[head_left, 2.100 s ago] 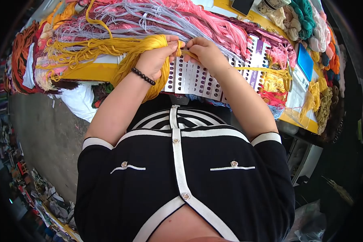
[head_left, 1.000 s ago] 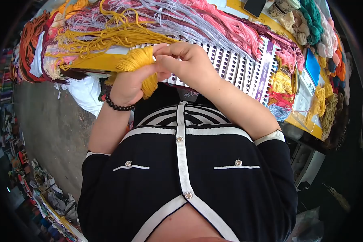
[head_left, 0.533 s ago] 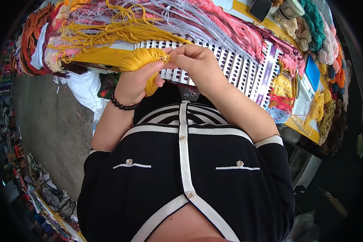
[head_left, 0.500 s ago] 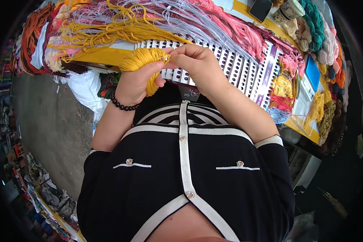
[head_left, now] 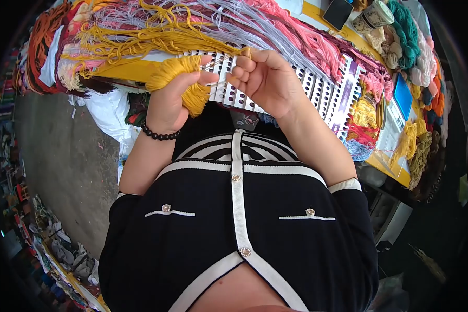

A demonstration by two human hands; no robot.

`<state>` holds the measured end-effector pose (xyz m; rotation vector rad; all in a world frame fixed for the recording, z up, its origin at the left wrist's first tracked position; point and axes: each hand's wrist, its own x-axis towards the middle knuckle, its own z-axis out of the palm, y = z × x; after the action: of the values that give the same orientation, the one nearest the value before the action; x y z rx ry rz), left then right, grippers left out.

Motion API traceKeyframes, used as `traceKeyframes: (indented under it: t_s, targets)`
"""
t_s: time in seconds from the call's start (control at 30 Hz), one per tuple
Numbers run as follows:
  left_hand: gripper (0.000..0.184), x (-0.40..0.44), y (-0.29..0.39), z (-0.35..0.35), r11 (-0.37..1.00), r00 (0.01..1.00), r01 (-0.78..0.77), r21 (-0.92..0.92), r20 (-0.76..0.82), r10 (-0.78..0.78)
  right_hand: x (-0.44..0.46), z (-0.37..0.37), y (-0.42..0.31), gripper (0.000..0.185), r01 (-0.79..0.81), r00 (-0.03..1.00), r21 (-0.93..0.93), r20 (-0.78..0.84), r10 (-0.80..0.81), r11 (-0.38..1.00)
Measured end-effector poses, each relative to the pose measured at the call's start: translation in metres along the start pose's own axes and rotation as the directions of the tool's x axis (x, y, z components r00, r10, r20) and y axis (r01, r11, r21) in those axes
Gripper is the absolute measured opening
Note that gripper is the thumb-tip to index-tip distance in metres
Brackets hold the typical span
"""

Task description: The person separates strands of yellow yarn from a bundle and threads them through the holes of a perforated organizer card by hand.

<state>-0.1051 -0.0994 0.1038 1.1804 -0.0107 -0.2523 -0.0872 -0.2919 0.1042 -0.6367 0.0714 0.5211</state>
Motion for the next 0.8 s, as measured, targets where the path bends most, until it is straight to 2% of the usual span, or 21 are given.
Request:
traceKeyframes:
  t_s: [0.07,0.1,0.13,0.2,0.27,0.37,0.47,0.53,0.7,0.8]
  targets:
    - [0.038,0.001,0.001,-0.004,0.995,0.986,0.077,-0.059,0.154,-0.067,0.001,-0.005,-0.004,0.017,-0.054,0.998,-0.109,0.019,0.056,0.993]
    - [0.038,0.001,0.0,0.001,0.995,0.986,0.078,-0.059,0.155,-0.068,-0.002,0.003,-0.001,0.017,-0.027,0.998,-0.246,-0.063,0.011,0.969]
    - [0.035,0.0,-0.002,0.009,0.995,0.992,0.067,-0.076,0.115,-0.058,-0.003,0.008,0.002,0.017,-0.026,0.998,-0.247,-0.065,0.01,0.969]
    - [0.033,0.001,-0.008,0.016,0.994,0.996,0.058,-0.094,0.077,-0.051,-0.003,0.014,0.008,0.014,0.026,0.996,-0.567,-0.052,-0.068,0.823]
    - [0.034,0.001,-0.014,0.017,0.995,0.998,-0.059,0.081,0.043,0.056,0.003,0.009,0.014,0.012,-0.01,0.993,-0.504,-0.109,-0.053,0.863]
    - [0.034,-0.001,-0.011,0.016,0.997,0.996,-0.022,0.081,0.086,0.015,0.003,0.009,0.013,0.012,-0.049,0.988,-0.568,-0.151,-0.046,0.822]
    - [0.033,-0.001,-0.007,0.016,0.999,0.996,0.014,-0.031,0.092,-0.011,0.001,0.01,0.012,0.013,-0.032,0.987,-0.484,-0.152,-0.047,0.874]
    - [0.031,0.0,-0.008,0.015,0.997,0.997,0.032,-0.066,0.076,-0.027,0.0,0.009,0.012,0.013,0.049,0.992,-0.366,-0.09,-0.088,0.929]
    - [0.026,-0.001,-0.006,0.021,0.996,0.999,0.035,-0.086,0.016,-0.034,-0.003,0.012,0.009,0.013,0.035,0.992,-0.45,-0.092,-0.085,0.892]
    - [0.022,-0.001,-0.006,0.022,1.0,1.0,0.029,-0.007,-0.012,-0.029,-0.003,0.009,0.011,0.012,0.037,0.991,-0.506,-0.09,-0.095,0.862]
